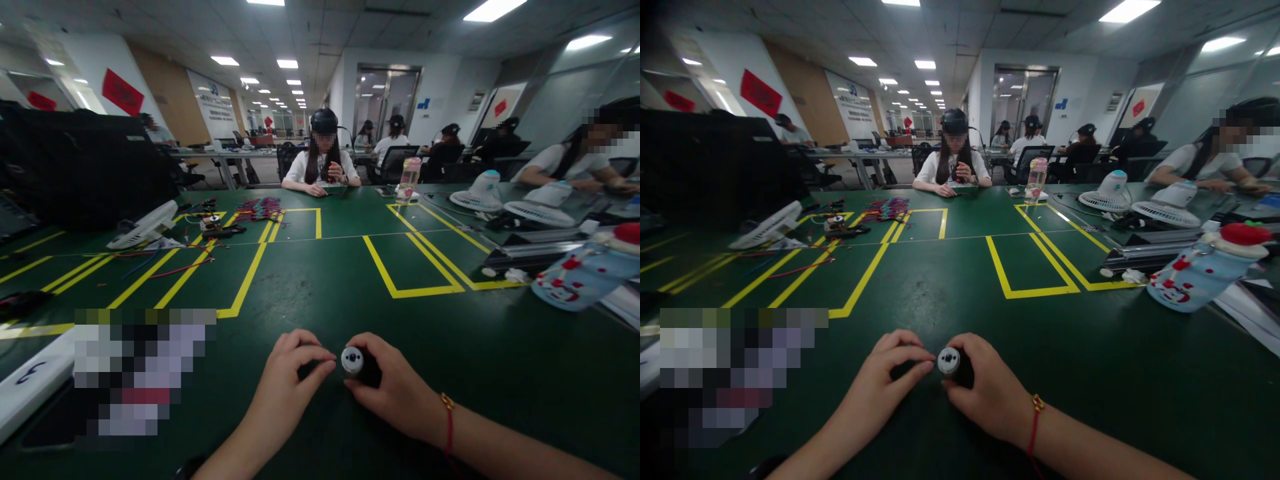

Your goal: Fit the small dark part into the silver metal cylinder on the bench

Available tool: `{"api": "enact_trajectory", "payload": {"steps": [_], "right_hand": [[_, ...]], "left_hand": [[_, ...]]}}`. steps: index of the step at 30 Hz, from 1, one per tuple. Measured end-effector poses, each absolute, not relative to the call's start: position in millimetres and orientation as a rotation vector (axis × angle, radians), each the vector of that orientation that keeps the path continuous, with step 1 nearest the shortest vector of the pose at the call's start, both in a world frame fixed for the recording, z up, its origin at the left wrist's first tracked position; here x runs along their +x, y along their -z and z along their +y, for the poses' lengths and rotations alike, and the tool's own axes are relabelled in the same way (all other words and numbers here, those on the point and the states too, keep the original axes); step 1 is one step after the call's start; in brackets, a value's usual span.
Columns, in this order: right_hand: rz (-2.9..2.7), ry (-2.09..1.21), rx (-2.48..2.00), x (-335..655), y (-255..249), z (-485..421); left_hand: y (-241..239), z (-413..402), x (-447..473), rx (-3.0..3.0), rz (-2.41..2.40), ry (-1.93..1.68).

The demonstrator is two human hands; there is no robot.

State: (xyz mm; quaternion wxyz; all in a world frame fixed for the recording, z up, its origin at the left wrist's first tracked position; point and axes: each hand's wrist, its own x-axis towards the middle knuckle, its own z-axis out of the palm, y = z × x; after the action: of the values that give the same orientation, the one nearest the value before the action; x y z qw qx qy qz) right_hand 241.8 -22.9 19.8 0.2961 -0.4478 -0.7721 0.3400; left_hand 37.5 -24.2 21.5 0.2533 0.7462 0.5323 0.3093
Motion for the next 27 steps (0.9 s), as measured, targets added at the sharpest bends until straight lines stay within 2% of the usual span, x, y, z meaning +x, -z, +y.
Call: {"api": "enact_trajectory", "payload": {"steps": [6,12,23,27], "right_hand": [[-2.045,-0.877,-1.207,245.9,-14.7,-23.3],[-1.996,-0.801,-1.225,261.7,-19.3,-11.8],[-1.508,-0.06,-1.892,448.8,-8.5,44.1],[-1.409,0.017,-2.063,487.3,-3.5,49.0]], "left_hand": [[-11.3,-21.9,38.2,2.155,1.461,-0.666],[-13.5,-19.7,25.0,1.893,1.467,-0.962],[-12.1,-8.7,-3.1,1.48,1.623,-1.119],[-12.5,-9.8,-0.6,1.466,1.639,-1.108]]}}
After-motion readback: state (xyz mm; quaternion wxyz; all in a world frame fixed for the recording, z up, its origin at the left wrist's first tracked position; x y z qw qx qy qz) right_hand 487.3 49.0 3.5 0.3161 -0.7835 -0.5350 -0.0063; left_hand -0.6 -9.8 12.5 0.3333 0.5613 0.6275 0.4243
